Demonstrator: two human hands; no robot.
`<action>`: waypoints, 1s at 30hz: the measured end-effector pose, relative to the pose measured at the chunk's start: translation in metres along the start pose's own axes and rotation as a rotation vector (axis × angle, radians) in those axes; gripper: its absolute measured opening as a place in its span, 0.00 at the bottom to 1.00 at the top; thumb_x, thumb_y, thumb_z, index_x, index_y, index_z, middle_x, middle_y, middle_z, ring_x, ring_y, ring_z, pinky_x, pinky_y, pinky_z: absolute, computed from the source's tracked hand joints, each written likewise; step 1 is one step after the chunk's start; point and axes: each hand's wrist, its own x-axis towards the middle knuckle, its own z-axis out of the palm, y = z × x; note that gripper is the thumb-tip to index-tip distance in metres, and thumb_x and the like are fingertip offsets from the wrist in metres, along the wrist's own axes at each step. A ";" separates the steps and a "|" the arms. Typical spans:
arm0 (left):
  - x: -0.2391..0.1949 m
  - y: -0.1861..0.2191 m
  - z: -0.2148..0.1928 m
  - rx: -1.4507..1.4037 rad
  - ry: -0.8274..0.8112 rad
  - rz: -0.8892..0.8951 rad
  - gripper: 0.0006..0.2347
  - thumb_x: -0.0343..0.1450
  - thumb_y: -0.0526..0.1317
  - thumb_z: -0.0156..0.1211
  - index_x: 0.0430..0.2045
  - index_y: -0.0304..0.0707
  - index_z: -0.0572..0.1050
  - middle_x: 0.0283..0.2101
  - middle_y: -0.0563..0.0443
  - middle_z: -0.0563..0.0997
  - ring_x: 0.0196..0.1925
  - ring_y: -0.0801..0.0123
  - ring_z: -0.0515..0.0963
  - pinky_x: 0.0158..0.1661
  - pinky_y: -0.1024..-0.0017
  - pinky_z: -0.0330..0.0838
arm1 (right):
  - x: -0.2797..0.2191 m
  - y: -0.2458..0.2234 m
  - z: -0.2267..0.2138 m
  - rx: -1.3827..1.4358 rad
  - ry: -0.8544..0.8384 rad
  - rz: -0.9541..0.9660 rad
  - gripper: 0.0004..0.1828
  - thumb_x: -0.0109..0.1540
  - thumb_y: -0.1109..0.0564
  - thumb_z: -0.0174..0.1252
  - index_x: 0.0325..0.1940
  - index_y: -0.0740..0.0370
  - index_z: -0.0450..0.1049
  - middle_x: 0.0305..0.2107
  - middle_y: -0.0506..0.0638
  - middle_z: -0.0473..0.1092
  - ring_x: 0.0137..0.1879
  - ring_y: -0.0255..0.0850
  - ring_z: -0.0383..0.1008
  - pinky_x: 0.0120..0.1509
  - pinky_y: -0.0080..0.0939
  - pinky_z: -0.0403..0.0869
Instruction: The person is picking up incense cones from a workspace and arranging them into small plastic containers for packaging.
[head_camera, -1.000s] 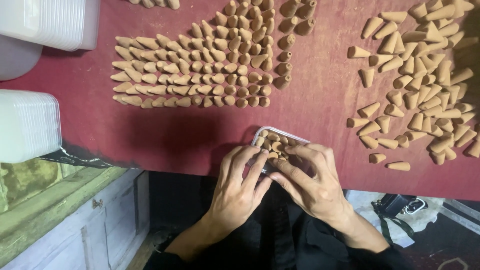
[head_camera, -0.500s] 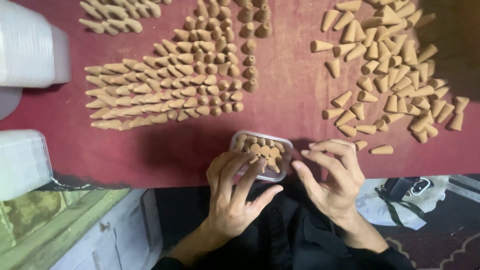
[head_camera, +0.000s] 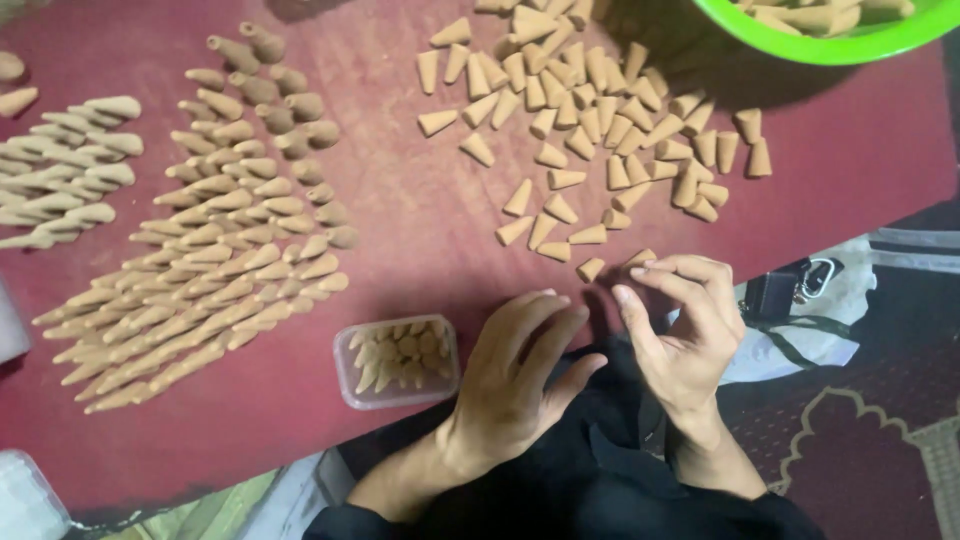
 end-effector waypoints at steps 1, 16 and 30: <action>0.008 0.001 0.005 -0.006 -0.009 0.011 0.14 0.75 0.42 0.64 0.49 0.29 0.74 0.49 0.39 0.77 0.52 0.49 0.81 0.55 0.58 0.79 | 0.003 0.006 -0.003 -0.006 0.012 0.007 0.08 0.64 0.64 0.69 0.44 0.69 0.78 0.41 0.58 0.72 0.48 0.48 0.73 0.56 0.43 0.72; 0.071 -0.011 0.110 0.233 -0.217 0.050 0.42 0.47 0.39 0.82 0.59 0.34 0.71 0.56 0.39 0.74 0.62 0.45 0.73 0.63 0.48 0.66 | 0.038 0.074 -0.008 -0.184 0.159 0.085 0.11 0.62 0.61 0.74 0.47 0.62 0.81 0.47 0.57 0.70 0.55 0.58 0.69 0.57 0.54 0.69; 0.098 -0.006 0.131 0.342 -0.348 -0.090 0.40 0.55 0.46 0.80 0.64 0.39 0.67 0.62 0.40 0.67 0.66 0.45 0.62 0.63 0.43 0.52 | 0.045 0.095 -0.020 -0.047 0.175 0.162 0.07 0.68 0.65 0.61 0.50 0.64 0.81 0.40 0.59 0.74 0.46 0.58 0.76 0.46 0.51 0.72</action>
